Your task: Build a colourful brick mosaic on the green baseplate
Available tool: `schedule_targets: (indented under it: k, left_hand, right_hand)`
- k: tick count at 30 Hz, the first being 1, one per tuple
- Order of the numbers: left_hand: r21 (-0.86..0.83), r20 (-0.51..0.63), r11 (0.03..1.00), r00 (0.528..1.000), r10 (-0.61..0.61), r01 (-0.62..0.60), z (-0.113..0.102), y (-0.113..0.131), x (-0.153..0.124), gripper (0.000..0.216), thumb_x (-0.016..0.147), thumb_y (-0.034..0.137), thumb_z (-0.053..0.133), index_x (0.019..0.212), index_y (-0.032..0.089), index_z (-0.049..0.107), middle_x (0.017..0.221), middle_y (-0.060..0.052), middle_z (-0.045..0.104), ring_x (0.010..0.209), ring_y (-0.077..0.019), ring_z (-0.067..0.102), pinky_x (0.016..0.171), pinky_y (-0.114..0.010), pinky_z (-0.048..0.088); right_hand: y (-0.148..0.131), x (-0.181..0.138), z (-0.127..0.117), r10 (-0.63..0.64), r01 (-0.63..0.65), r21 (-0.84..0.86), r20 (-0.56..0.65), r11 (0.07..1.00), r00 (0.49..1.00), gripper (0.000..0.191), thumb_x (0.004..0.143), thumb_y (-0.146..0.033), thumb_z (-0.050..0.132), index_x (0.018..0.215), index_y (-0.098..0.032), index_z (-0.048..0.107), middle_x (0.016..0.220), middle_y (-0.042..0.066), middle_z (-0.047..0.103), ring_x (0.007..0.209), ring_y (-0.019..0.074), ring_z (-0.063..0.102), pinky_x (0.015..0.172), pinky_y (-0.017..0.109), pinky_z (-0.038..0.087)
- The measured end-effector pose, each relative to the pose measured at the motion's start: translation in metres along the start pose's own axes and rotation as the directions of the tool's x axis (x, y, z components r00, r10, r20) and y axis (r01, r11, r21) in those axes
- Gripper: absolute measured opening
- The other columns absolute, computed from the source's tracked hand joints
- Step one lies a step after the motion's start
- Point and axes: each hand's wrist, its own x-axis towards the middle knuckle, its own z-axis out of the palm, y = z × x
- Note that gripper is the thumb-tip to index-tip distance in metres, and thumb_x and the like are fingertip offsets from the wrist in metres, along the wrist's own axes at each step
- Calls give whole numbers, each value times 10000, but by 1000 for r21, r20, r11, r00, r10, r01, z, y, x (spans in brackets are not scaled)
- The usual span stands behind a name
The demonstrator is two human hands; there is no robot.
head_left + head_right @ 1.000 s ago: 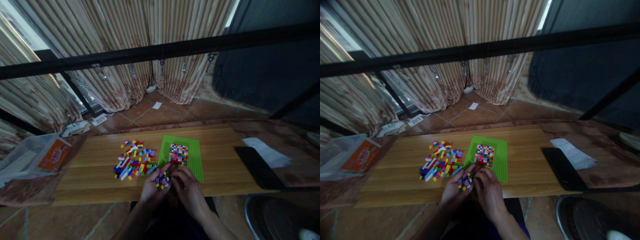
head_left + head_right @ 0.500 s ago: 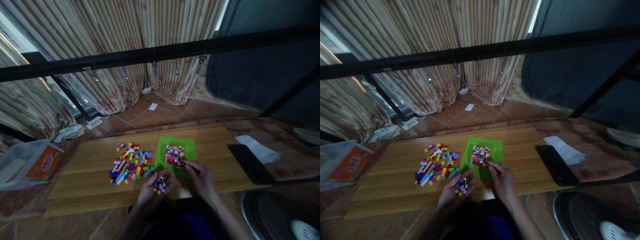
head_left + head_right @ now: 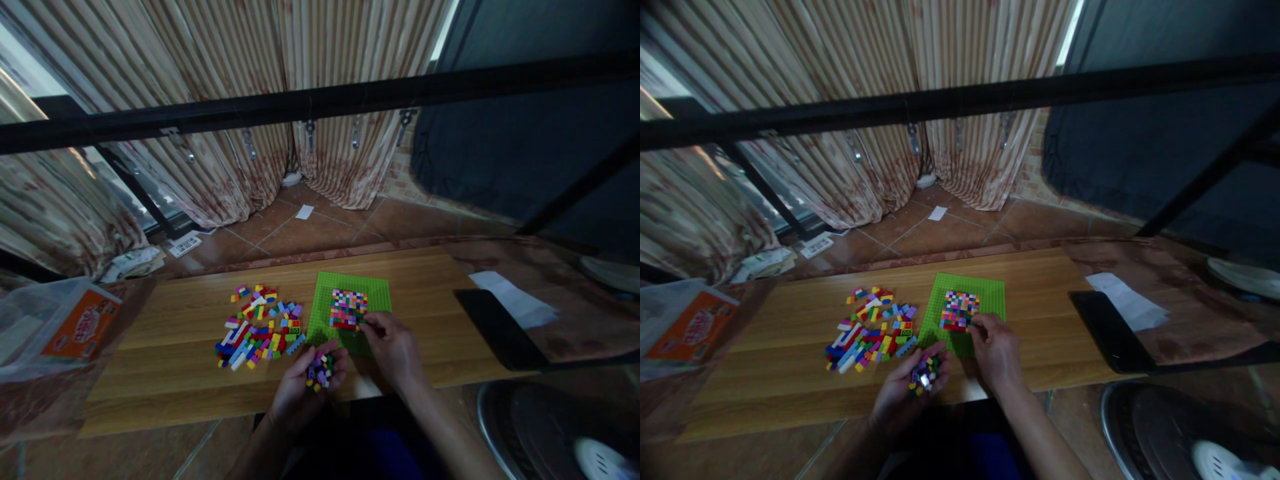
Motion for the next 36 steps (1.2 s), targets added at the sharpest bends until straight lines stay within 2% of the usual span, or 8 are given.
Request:
schedule_targets:
  k: [7,15,22,31,36]
  left_hand:
    - [0,-26,1000,1000,-2,2,2,0,-1,335,897,286,428,1097,77,599,1037,-146,661,887,-176,640,847,-306,466]
    - [12,-14,1000,1000,-2,2,-1,-1,0,322,899,277,427,1096,83,593,1034,-142,665,894,-178,642,841,-304,467]
    - [13,7,1000,1000,-3,3,-3,-2,0,320,893,269,436,1097,84,599,1047,-139,664,907,-186,641,848,-311,464]
    - [31,1,1000,1000,2,-2,-2,-2,-1,320,897,271,429,1092,89,606,1041,-143,667,912,-187,639,842,-315,464]
    - [34,1,999,1000,-3,3,1,-2,-2,338,895,281,431,1101,73,601,1043,-146,663,885,-184,642,839,-308,464]
  right_hand:
    - [2,2,7,-72,71,-127,-3,989,997,192,823,-303,501,830,-197,662,810,46,668,736,191,622,674,314,485]
    - [2,3,10,-77,74,-146,-17,987,997,202,827,-297,498,860,-202,674,823,50,685,738,193,633,691,326,499]
    - [-1,-2,9,-50,46,-80,-51,996,997,251,843,-286,451,944,-205,667,932,64,710,813,209,666,744,354,521]
    - [4,-5,3,-1,-1,-27,-81,1000,997,284,872,-338,437,973,-195,659,906,72,708,783,210,666,705,338,526]
    - [10,-9,2,-138,128,-115,-79,985,987,297,888,-263,402,1000,-220,674,980,82,654,884,199,618,759,347,514]
